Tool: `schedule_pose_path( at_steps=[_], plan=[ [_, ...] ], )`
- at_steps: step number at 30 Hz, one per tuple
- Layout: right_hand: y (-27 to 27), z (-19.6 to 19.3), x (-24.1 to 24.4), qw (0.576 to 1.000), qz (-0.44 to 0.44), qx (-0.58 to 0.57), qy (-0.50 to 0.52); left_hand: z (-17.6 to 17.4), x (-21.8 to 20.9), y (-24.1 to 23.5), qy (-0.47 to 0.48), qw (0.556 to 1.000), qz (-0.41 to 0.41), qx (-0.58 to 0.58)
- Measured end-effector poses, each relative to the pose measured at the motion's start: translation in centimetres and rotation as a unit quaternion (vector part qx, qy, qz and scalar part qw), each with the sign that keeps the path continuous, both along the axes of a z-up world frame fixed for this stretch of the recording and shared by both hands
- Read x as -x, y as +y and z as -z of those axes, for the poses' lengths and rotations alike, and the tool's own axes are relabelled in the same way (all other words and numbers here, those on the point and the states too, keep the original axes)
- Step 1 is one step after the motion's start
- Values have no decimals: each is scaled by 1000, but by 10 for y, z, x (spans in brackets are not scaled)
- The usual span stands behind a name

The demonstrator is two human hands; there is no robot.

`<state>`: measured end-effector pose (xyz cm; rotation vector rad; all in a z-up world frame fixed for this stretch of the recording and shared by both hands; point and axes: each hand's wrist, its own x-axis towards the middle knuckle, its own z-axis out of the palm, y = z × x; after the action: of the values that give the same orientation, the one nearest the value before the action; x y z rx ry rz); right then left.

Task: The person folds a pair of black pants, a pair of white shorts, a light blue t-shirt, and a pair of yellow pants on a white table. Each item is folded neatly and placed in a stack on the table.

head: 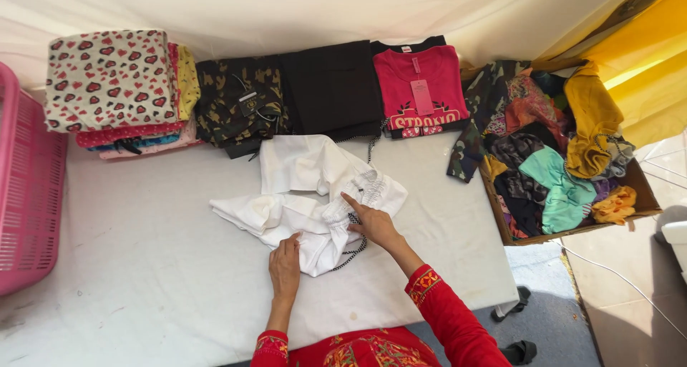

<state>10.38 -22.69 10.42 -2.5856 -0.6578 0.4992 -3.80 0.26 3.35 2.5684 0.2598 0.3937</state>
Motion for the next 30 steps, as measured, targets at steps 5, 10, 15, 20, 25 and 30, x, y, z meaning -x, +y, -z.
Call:
schedule_pose_path(
  at_steps=[5,10,15,20,25,30],
  plan=[
    [1,31,-11,998,-40,8,43,0,9,5,-22,999,-30,33],
    [-10,40,-18,993,-106,1,54,13,7,25,34,997,-7,71],
    [-61,-23,-19,964,141,-222,-35,-32,-8,36,-22,996,12,-85],
    [-145,33,9,979,202,7,29,-9,9,43,-58,995,18,-78],
    [-141,46,34,941,225,242,74,20,46,36,13,987,156,-36],
    [-111,64,29,950,302,66,45,-69,29,34,-82,993,16,-82]
  ],
)
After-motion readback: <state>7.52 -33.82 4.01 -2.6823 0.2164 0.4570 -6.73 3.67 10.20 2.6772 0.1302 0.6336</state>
